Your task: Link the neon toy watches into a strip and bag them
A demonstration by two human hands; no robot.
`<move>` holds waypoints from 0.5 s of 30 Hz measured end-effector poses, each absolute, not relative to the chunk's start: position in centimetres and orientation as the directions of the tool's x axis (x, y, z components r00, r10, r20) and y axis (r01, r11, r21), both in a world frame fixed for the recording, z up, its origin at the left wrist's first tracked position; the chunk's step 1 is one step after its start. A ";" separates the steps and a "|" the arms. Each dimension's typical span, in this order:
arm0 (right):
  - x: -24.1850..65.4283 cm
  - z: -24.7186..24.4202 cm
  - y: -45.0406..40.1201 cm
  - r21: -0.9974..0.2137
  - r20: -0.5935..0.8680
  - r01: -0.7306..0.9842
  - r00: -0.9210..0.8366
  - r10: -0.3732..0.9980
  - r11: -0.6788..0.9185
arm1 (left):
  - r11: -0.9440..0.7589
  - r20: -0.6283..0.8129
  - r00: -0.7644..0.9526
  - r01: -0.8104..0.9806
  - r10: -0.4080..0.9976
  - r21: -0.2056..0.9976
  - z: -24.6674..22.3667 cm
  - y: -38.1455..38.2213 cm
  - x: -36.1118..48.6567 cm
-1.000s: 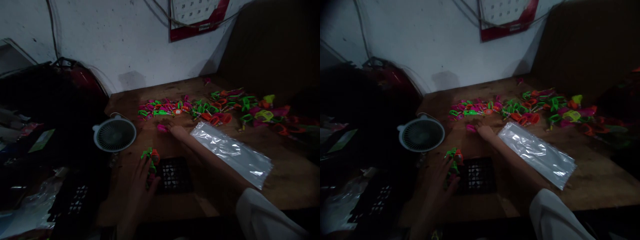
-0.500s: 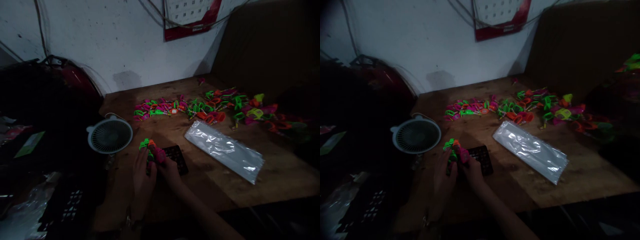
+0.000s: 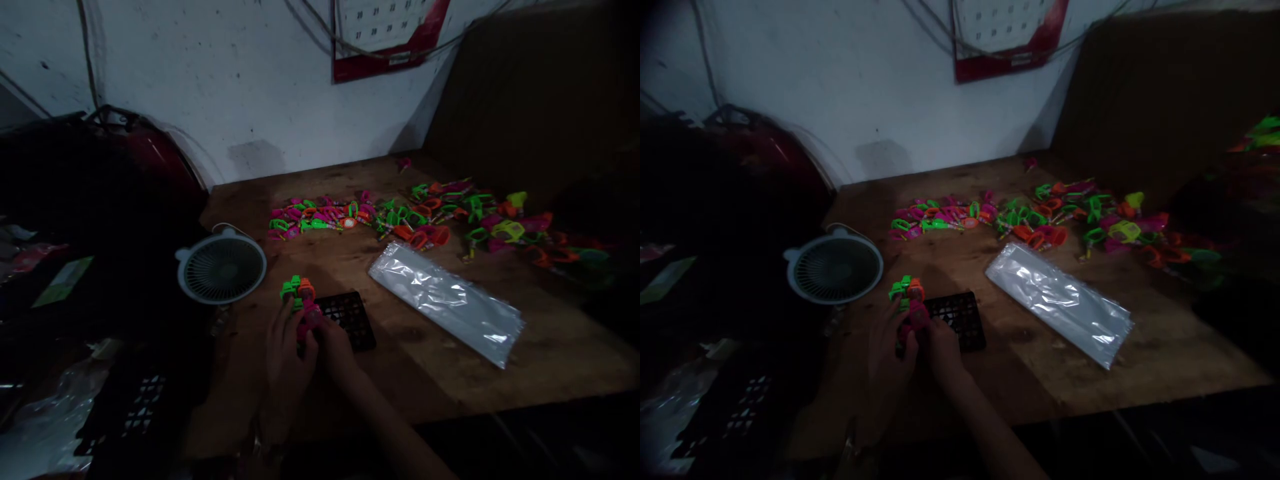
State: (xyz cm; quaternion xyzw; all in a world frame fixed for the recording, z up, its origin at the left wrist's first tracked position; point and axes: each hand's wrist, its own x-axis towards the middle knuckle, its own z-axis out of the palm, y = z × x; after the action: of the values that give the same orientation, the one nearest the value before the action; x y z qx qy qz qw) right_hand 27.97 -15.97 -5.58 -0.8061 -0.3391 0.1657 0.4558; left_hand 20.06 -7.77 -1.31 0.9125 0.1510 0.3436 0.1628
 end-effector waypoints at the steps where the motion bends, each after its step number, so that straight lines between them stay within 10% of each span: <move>1: 28.5 -5.4 -16.2 -0.864 0.035 0.386 0.685 0.728 -0.322 | -0.896 0.581 0.710 0.164 0.398 0.413 -1.4 -7.8 20.1; 15: 26.2 -7.4 -14.7 -0.636 0.236 0.601 0.749 0.619 -0.485 | -0.833 0.557 0.642 0.259 0.526 0.488 -1.9 -8.7 19.8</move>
State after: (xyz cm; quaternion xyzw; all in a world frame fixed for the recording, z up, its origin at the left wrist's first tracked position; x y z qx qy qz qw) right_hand 26.22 -14.67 -7.44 -0.8615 -0.3540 0.0125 0.3639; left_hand 19.82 -8.71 -1.89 0.8870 0.2214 0.3604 0.1854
